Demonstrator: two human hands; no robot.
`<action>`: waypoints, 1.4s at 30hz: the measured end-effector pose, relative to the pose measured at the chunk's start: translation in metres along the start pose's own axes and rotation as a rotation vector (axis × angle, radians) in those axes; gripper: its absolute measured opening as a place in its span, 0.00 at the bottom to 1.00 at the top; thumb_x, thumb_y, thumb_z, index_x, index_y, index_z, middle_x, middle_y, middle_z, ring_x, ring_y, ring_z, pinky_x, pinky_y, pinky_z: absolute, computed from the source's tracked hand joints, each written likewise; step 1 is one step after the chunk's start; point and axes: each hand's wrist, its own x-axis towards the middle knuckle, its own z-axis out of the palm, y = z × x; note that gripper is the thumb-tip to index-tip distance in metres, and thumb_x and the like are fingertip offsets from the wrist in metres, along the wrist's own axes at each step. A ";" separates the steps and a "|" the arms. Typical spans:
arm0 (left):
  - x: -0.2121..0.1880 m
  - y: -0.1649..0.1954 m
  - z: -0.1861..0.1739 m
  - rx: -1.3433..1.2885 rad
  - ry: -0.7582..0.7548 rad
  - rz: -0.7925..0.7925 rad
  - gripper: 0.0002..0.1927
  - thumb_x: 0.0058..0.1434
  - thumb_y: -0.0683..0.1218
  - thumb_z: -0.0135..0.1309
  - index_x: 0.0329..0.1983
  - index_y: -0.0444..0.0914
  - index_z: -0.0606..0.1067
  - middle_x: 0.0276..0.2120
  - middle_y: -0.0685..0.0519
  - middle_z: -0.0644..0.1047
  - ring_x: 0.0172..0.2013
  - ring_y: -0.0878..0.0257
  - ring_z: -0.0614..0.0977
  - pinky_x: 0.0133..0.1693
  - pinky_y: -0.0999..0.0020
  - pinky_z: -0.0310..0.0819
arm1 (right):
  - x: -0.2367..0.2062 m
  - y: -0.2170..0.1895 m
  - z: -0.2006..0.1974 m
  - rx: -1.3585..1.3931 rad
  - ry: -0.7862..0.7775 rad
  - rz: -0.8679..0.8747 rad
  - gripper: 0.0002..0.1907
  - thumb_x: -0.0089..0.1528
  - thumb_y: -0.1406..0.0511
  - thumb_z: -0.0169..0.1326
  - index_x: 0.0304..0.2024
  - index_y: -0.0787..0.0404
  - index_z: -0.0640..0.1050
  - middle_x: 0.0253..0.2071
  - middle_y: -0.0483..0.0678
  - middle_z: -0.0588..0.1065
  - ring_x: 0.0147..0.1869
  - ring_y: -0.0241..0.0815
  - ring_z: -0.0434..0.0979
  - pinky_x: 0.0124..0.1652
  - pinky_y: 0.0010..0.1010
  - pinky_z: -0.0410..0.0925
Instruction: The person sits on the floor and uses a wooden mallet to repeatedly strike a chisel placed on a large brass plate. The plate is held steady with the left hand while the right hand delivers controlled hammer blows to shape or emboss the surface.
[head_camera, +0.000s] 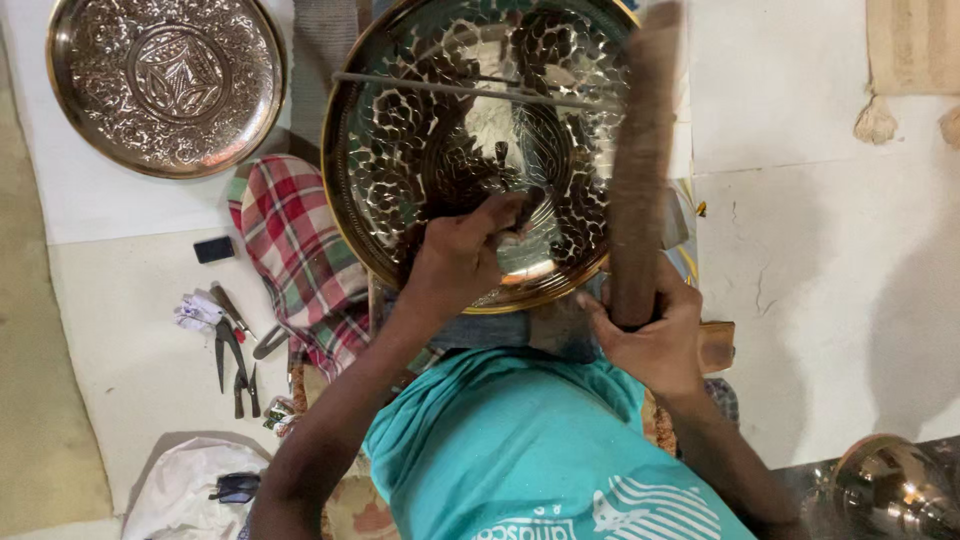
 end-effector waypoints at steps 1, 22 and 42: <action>-0.003 -0.001 0.001 0.035 -0.029 -0.005 0.31 0.52 0.26 0.43 0.60 0.33 0.73 0.44 0.40 0.82 0.41 0.50 0.87 0.41 0.63 0.83 | -0.001 -0.001 0.001 -0.090 -0.026 -0.014 0.18 0.53 0.70 0.70 0.37 0.69 0.74 0.27 0.47 0.74 0.30 0.32 0.71 0.29 0.27 0.67; -0.014 -0.001 0.000 0.203 0.036 0.056 0.30 0.55 0.30 0.45 0.60 0.41 0.74 0.42 0.44 0.83 0.41 0.49 0.87 0.43 0.58 0.84 | 0.049 -0.049 -0.054 -0.497 -0.402 -0.255 0.24 0.51 0.70 0.65 0.47 0.70 0.72 0.24 0.55 0.74 0.27 0.48 0.76 0.27 0.36 0.67; -0.011 -0.004 0.002 0.251 0.017 0.041 0.30 0.51 0.30 0.48 0.59 0.38 0.75 0.35 0.41 0.81 0.34 0.46 0.85 0.37 0.56 0.80 | 0.067 -0.048 -0.052 -0.558 -0.488 -0.140 0.25 0.50 0.65 0.62 0.47 0.66 0.68 0.24 0.61 0.74 0.27 0.62 0.79 0.27 0.47 0.68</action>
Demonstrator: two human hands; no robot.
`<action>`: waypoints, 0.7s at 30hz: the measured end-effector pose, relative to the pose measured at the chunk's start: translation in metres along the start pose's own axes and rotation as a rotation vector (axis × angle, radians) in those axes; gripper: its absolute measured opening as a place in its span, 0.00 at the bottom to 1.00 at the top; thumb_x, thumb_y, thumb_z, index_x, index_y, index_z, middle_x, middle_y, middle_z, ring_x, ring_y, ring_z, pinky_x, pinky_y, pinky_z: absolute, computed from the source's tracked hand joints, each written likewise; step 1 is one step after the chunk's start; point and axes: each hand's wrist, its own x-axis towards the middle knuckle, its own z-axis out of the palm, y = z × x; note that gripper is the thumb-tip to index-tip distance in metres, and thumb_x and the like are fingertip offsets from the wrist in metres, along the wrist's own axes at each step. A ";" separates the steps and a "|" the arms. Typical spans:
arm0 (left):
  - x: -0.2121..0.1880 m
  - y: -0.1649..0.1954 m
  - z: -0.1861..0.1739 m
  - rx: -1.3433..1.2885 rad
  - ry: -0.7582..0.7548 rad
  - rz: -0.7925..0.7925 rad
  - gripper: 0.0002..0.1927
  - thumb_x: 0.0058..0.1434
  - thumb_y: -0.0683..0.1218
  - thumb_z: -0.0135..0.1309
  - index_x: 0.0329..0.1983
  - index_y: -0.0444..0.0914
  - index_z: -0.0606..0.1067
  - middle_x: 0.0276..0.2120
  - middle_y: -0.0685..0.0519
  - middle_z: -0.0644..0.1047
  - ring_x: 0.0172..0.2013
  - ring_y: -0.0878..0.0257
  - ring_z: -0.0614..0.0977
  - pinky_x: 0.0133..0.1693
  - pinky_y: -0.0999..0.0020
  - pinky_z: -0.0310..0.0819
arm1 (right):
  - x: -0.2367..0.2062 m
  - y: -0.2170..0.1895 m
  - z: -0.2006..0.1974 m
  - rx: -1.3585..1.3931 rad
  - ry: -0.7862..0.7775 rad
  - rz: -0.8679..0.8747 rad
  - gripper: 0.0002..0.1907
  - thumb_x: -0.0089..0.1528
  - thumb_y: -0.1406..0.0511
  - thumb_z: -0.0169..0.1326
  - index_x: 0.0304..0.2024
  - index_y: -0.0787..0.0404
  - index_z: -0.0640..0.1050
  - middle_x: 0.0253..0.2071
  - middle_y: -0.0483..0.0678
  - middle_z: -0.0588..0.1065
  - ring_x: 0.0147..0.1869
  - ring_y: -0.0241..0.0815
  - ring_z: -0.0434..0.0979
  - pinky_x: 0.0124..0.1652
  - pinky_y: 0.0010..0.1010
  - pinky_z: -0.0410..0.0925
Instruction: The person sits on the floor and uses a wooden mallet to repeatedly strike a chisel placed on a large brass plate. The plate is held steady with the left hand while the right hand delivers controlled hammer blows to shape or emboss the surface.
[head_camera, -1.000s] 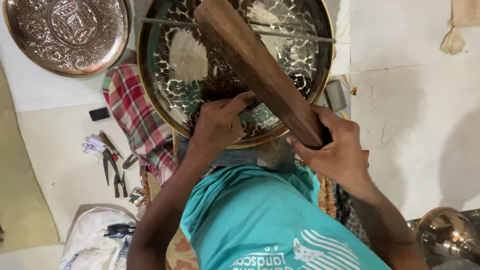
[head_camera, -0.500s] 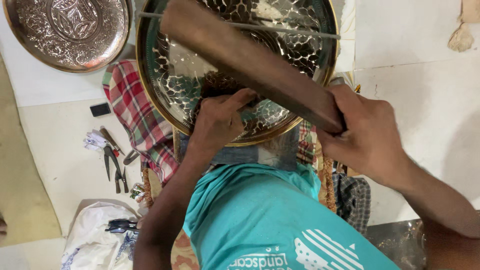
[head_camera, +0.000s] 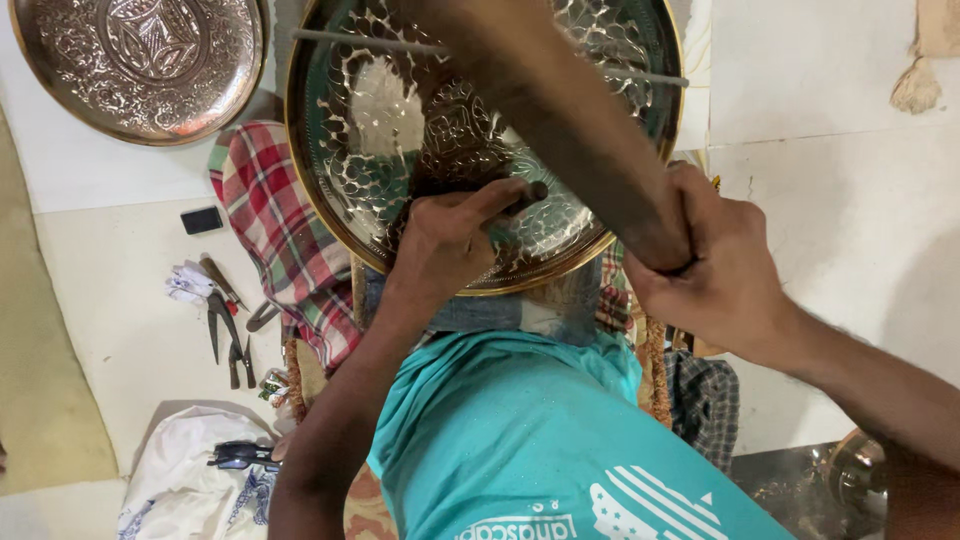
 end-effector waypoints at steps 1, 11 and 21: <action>0.000 0.001 0.000 -0.018 0.014 0.007 0.30 0.52 0.30 0.47 0.59 0.39 0.75 0.37 0.41 0.82 0.35 0.47 0.85 0.38 0.57 0.81 | 0.000 0.000 0.001 -0.057 0.003 -0.060 0.27 0.50 0.66 0.63 0.48 0.68 0.67 0.25 0.62 0.74 0.29 0.64 0.78 0.27 0.48 0.68; 0.002 0.000 0.000 -0.073 0.011 0.003 0.31 0.53 0.29 0.46 0.60 0.38 0.76 0.40 0.43 0.83 0.36 0.51 0.87 0.39 0.60 0.82 | 0.002 -0.001 0.002 0.045 -0.062 0.061 0.25 0.50 0.67 0.60 0.48 0.62 0.68 0.25 0.59 0.76 0.27 0.60 0.81 0.26 0.45 0.69; -0.001 -0.001 0.006 0.003 0.091 0.004 0.23 0.59 0.29 0.48 0.56 0.38 0.76 0.40 0.43 0.83 0.39 0.51 0.87 0.40 0.62 0.83 | 0.008 -0.009 0.004 0.138 -0.005 -0.056 0.20 0.50 0.68 0.61 0.44 0.64 0.73 0.27 0.55 0.77 0.30 0.49 0.83 0.30 0.39 0.71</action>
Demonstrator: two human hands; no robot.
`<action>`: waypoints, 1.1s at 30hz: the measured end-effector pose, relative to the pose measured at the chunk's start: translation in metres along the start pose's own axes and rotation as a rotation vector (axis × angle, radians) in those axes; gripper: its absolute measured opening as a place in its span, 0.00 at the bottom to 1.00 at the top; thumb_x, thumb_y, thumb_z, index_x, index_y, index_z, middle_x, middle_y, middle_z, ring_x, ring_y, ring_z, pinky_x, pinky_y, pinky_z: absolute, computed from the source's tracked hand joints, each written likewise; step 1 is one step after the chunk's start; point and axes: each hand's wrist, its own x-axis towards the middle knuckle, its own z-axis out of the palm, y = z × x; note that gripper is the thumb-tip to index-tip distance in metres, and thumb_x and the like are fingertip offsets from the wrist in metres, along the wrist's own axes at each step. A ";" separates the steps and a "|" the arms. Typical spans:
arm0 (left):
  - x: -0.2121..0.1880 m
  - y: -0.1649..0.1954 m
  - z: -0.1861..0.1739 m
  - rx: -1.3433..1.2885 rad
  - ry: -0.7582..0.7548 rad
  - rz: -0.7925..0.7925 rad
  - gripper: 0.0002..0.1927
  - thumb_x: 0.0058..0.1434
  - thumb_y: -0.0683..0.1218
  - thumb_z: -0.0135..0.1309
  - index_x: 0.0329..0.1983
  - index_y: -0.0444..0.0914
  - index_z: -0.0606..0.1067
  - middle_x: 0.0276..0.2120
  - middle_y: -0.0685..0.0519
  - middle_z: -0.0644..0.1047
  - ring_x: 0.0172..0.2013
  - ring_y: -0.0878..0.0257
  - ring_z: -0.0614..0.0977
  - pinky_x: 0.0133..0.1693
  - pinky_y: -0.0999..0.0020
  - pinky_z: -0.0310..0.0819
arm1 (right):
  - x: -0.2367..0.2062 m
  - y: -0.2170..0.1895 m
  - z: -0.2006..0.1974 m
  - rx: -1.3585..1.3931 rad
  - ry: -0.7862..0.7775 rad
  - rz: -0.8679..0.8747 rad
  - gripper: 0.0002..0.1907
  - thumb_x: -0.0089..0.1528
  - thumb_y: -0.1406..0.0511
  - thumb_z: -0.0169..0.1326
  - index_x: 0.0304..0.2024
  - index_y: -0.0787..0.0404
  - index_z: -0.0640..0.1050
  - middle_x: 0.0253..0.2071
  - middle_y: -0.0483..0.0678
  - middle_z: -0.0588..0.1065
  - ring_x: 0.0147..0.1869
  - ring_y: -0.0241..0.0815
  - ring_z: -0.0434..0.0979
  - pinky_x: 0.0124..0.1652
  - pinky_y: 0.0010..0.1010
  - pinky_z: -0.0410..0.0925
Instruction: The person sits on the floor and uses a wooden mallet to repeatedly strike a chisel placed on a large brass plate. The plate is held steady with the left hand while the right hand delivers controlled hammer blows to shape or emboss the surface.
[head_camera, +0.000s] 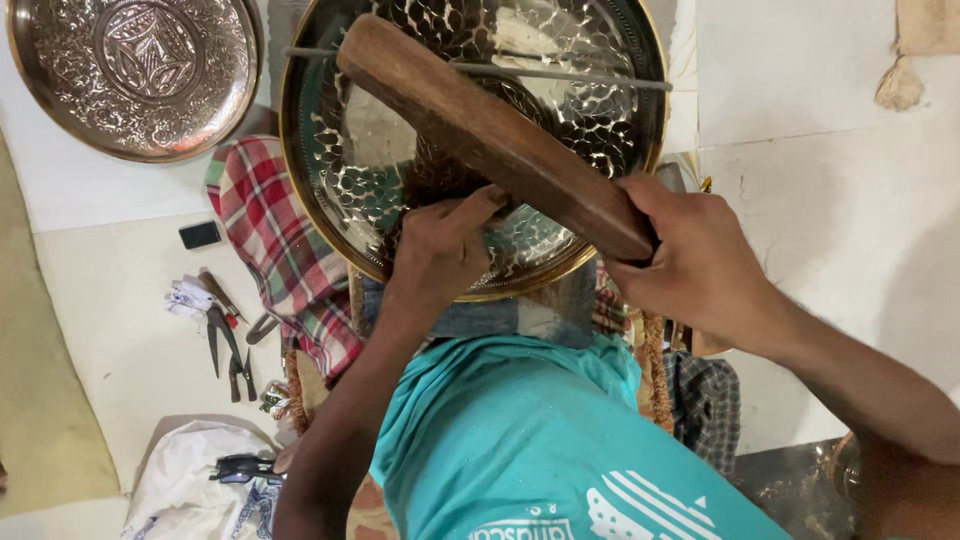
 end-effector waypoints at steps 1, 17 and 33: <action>0.000 0.001 0.000 0.001 -0.006 -0.028 0.23 0.60 0.29 0.48 0.56 0.38 0.77 0.39 0.43 0.83 0.38 0.51 0.88 0.40 0.62 0.83 | 0.000 -0.001 0.001 0.042 0.046 -0.088 0.22 0.51 0.68 0.61 0.47 0.65 0.73 0.29 0.56 0.78 0.31 0.48 0.83 0.30 0.38 0.71; -0.001 -0.006 0.001 -0.067 -0.040 -0.105 0.26 0.57 0.28 0.42 0.56 0.37 0.77 0.41 0.45 0.84 0.40 0.55 0.89 0.43 0.65 0.84 | 0.010 -0.009 -0.012 0.057 0.266 -0.002 0.17 0.55 0.64 0.59 0.41 0.66 0.70 0.23 0.58 0.72 0.25 0.60 0.73 0.28 0.44 0.67; -0.002 -0.016 0.006 -0.003 -0.008 -0.015 0.25 0.54 0.29 0.46 0.53 0.36 0.78 0.44 0.42 0.83 0.38 0.51 0.87 0.40 0.63 0.84 | 0.011 0.004 -0.004 -0.065 0.097 0.008 0.20 0.50 0.66 0.60 0.41 0.65 0.68 0.23 0.60 0.73 0.28 0.60 0.75 0.29 0.48 0.67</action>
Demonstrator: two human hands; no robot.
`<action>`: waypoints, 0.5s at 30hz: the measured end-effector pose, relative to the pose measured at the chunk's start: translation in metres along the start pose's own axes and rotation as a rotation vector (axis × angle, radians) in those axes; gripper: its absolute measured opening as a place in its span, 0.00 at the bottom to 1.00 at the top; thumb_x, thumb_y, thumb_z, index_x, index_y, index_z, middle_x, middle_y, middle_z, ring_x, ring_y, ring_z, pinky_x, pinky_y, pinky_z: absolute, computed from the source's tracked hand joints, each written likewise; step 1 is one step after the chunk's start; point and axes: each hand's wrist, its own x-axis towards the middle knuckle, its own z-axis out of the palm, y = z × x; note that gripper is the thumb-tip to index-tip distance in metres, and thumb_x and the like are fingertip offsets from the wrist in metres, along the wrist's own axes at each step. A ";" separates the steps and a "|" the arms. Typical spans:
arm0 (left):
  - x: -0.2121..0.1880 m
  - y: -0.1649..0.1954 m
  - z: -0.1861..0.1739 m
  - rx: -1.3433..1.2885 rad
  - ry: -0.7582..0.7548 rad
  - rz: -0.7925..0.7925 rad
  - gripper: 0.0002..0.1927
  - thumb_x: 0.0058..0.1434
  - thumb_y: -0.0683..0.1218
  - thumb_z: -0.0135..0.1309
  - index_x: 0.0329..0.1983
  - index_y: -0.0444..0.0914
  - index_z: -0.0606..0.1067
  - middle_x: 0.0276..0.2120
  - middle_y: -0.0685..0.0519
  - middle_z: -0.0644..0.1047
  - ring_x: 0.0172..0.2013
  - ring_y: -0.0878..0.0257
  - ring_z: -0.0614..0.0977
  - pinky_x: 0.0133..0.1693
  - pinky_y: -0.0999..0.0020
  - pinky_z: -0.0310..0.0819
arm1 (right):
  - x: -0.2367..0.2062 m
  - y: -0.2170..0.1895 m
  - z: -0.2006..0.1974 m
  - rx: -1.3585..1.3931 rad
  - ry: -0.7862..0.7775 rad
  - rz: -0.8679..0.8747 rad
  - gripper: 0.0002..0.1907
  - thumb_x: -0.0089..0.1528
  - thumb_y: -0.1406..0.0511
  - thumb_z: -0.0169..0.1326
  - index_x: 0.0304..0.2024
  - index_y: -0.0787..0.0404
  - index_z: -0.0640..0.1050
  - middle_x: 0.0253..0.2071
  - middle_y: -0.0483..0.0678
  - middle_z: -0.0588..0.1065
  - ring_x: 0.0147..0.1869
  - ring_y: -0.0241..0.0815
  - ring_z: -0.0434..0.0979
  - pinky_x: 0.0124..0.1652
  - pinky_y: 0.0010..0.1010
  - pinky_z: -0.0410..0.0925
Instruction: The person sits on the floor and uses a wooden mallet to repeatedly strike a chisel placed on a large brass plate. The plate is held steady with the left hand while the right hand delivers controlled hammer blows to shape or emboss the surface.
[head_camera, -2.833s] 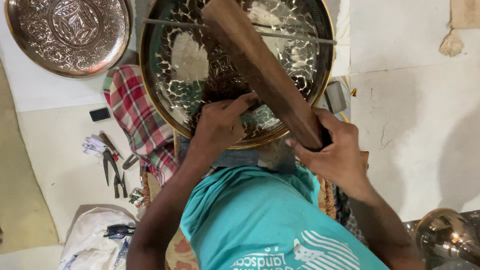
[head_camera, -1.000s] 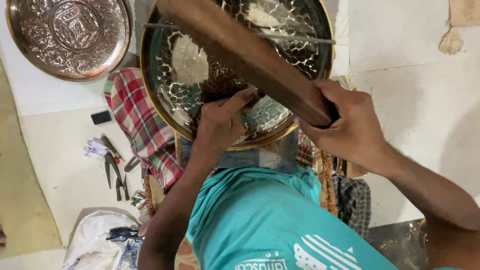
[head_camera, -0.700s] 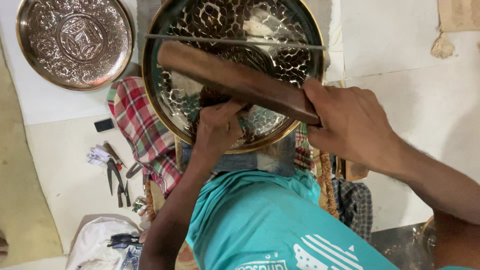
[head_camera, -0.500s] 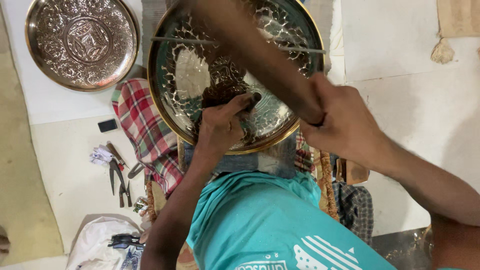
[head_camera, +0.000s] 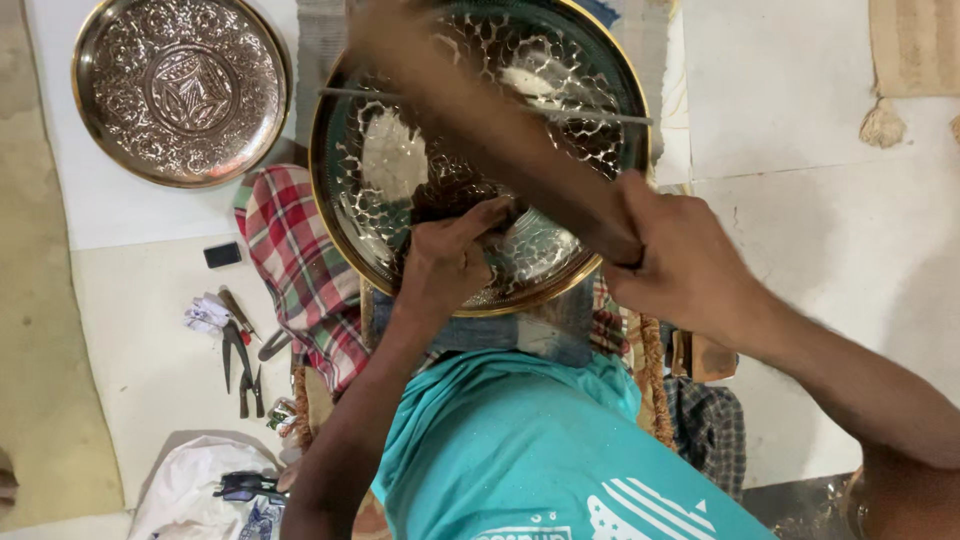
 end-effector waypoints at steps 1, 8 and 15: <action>0.000 -0.001 0.000 0.037 -0.004 -0.016 0.24 0.54 0.29 0.48 0.51 0.37 0.79 0.42 0.43 0.84 0.36 0.50 0.87 0.39 0.62 0.83 | -0.001 0.000 0.001 -0.132 -0.079 -0.029 0.22 0.48 0.67 0.61 0.42 0.65 0.68 0.23 0.60 0.73 0.28 0.62 0.75 0.29 0.50 0.66; 0.003 0.003 -0.001 -0.091 0.016 0.053 0.29 0.54 0.28 0.44 0.58 0.40 0.75 0.46 0.41 0.82 0.38 0.51 0.87 0.41 0.63 0.83 | -0.009 0.005 0.006 -0.241 -0.063 -0.118 0.28 0.45 0.69 0.60 0.49 0.66 0.70 0.25 0.60 0.75 0.28 0.64 0.76 0.27 0.51 0.65; 0.005 0.006 -0.004 -0.067 -0.023 0.011 0.32 0.51 0.28 0.45 0.59 0.40 0.77 0.40 0.43 0.83 0.37 0.50 0.87 0.40 0.61 0.82 | -0.013 0.015 0.011 -0.165 -0.028 -0.065 0.28 0.47 0.68 0.60 0.51 0.64 0.69 0.25 0.61 0.75 0.30 0.66 0.77 0.30 0.51 0.67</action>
